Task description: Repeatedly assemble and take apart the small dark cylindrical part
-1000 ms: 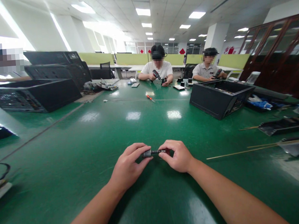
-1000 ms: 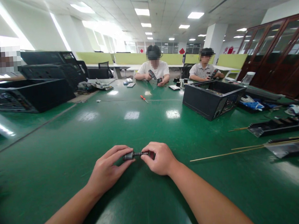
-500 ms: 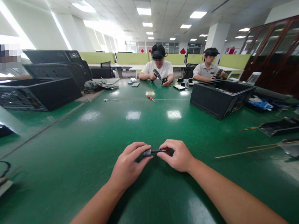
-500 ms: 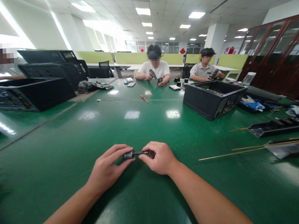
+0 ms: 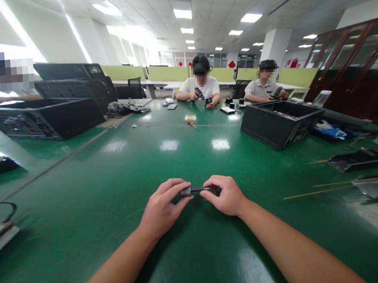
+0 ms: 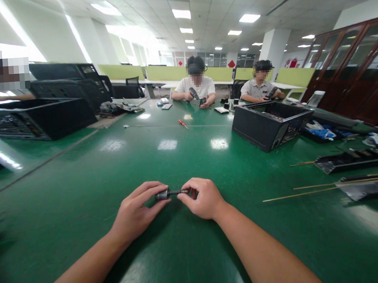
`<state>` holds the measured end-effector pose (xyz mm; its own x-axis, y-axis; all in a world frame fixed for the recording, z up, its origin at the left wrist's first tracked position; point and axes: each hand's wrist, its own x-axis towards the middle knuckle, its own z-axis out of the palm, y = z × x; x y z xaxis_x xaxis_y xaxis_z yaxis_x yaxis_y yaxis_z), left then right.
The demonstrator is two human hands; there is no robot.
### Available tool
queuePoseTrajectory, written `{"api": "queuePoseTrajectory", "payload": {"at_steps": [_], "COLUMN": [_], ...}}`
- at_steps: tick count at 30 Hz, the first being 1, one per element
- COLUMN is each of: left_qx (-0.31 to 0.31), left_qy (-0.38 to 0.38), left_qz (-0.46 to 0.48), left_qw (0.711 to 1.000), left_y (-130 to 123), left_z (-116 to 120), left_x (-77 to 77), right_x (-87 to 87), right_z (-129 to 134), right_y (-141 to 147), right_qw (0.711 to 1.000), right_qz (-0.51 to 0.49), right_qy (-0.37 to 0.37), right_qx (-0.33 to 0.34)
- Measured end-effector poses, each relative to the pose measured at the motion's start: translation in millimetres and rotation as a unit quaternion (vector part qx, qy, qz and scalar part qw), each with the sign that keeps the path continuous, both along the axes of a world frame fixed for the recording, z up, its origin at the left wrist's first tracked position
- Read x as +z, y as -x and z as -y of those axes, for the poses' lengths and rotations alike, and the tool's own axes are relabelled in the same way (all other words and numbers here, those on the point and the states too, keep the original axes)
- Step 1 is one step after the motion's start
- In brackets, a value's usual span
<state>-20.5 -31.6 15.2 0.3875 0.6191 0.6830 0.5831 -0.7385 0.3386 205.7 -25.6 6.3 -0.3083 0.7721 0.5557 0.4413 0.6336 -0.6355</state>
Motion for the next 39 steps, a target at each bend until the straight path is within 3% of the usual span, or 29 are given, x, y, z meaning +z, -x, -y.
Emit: {"api": "queuePoseTrajectory", "payload": {"at_steps": [39], "left_qx": [0.008], "left_qy": [0.021], "left_qz": [0.014], "left_qw": [1.000], "left_y": [-0.5], "left_z": [-0.3], "left_x": [4.3], "right_x": [-0.4], "right_z": [-3.5], "right_y": [-5.5], "right_qw": [1.000], "right_qz": [-0.002], "right_qy": [-0.002], "right_qx": [-0.009]}}
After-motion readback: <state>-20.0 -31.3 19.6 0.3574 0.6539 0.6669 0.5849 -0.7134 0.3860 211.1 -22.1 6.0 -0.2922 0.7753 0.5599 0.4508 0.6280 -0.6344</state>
